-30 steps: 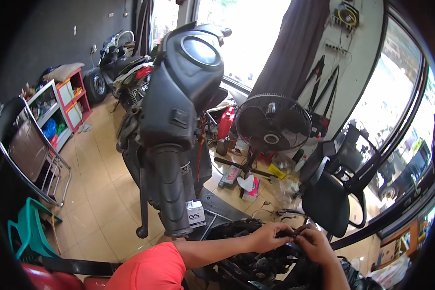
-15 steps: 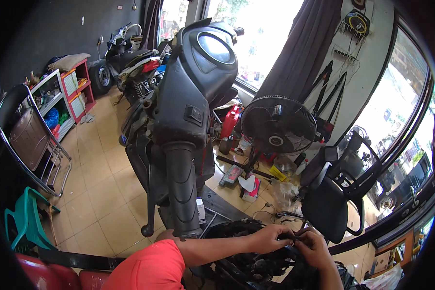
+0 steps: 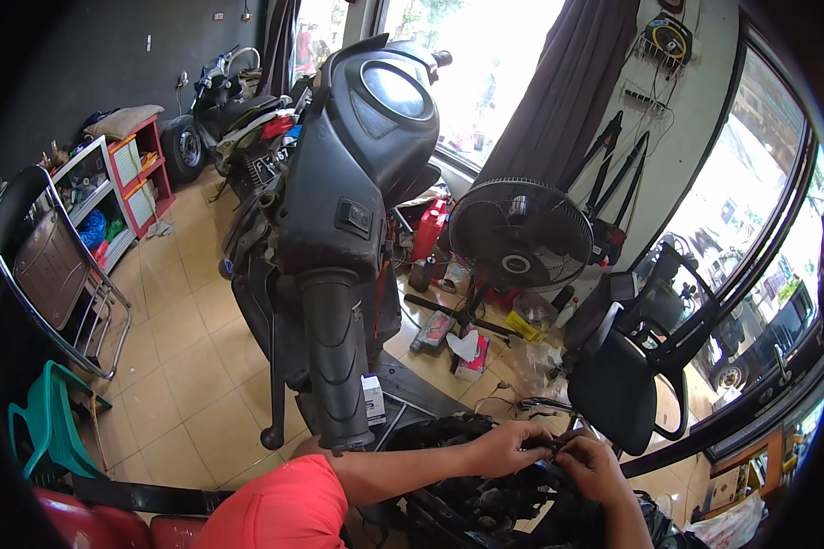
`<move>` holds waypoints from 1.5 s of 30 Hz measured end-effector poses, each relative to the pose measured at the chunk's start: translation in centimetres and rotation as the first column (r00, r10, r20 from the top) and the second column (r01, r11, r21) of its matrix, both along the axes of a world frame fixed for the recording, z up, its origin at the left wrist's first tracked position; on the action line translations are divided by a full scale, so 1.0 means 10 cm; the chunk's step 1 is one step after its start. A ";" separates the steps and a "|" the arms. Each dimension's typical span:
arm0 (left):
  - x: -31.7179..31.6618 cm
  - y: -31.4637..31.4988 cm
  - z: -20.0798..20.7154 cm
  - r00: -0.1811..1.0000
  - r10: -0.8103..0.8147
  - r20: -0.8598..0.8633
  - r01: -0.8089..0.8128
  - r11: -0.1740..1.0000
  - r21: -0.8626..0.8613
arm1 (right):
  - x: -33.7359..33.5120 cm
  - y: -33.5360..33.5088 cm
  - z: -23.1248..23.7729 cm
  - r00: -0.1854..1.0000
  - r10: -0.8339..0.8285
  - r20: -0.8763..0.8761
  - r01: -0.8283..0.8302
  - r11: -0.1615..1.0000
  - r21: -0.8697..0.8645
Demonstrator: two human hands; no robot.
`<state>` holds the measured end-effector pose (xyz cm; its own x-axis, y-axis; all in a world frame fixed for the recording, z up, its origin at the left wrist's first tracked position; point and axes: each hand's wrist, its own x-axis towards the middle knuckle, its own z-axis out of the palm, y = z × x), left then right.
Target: The person removes the gas cap, detaches the fuel tank from the scooter frame, and connects wires on the scooter by hand.
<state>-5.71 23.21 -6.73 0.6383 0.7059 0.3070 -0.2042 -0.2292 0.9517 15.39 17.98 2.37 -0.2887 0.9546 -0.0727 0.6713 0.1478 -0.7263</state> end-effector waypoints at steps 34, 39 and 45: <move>0.02 0.03 -0.02 1.000 0.006 0.013 -0.005 0.998 -0.055 | -0.08 0.00 0.10 0.982 -0.118 -0.146 0.126 0.991 0.049; 0.01 0.03 -0.01 1.000 0.024 0.018 -0.024 1.000 -0.010 | -0.02 0.02 0.08 0.994 -0.043 -0.098 0.050 0.996 0.078; 0.03 0.03 -0.05 1.000 0.009 0.012 -0.009 1.000 0.001 | 0.00 0.03 0.06 0.995 -0.045 -0.089 0.055 0.992 0.115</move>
<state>-5.46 23.56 -7.18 0.6283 0.7113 0.3152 -0.2135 -0.2320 0.9490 15.38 18.23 2.93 -0.2408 0.9685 0.0636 0.6155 0.2030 -0.7616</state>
